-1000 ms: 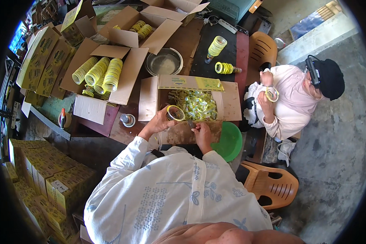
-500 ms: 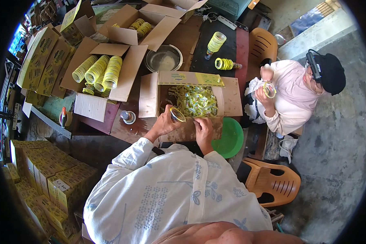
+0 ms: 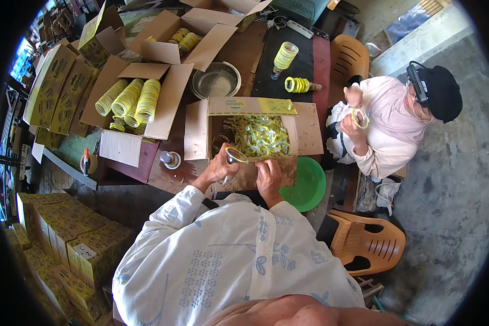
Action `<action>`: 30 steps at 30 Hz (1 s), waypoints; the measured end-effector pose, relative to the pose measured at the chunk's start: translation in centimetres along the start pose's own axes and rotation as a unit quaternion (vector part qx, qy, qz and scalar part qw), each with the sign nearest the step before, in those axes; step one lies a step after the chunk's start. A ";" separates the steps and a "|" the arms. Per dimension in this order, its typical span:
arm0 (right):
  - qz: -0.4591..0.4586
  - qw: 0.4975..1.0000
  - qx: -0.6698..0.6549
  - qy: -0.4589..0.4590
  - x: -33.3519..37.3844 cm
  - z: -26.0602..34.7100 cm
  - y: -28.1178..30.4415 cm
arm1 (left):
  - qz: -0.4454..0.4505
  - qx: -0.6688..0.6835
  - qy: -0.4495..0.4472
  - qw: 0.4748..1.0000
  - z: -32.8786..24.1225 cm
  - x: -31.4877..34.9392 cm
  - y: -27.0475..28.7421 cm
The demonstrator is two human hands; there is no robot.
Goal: The person applies yellow labels to containers and handles snack items from a box on a table.
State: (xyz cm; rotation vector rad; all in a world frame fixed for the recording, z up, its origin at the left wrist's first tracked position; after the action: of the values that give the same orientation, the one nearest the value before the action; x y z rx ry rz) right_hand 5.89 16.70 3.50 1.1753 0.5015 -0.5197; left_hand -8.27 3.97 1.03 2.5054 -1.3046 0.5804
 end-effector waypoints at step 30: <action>0.088 0.944 -0.315 -0.048 -7.3 0.7 2.4 | 0.178 -0.176 -0.058 0.966 -3.5 2.0 -1.0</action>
State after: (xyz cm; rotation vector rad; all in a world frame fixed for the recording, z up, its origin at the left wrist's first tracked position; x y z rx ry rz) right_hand 1.80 17.65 9.98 0.5687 0.4278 -0.2294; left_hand -7.19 4.51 4.99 2.0569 -1.7474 0.2411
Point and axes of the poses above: each hand's wrist, its own x-axis away from the middle knuckle, its own y-axis out of the back of the hand, z = x × y, the point moved 5 cm from there along -x, towards the middle knuckle, and after that the axes turned 15 degrees about y, right-handed, at the moved point
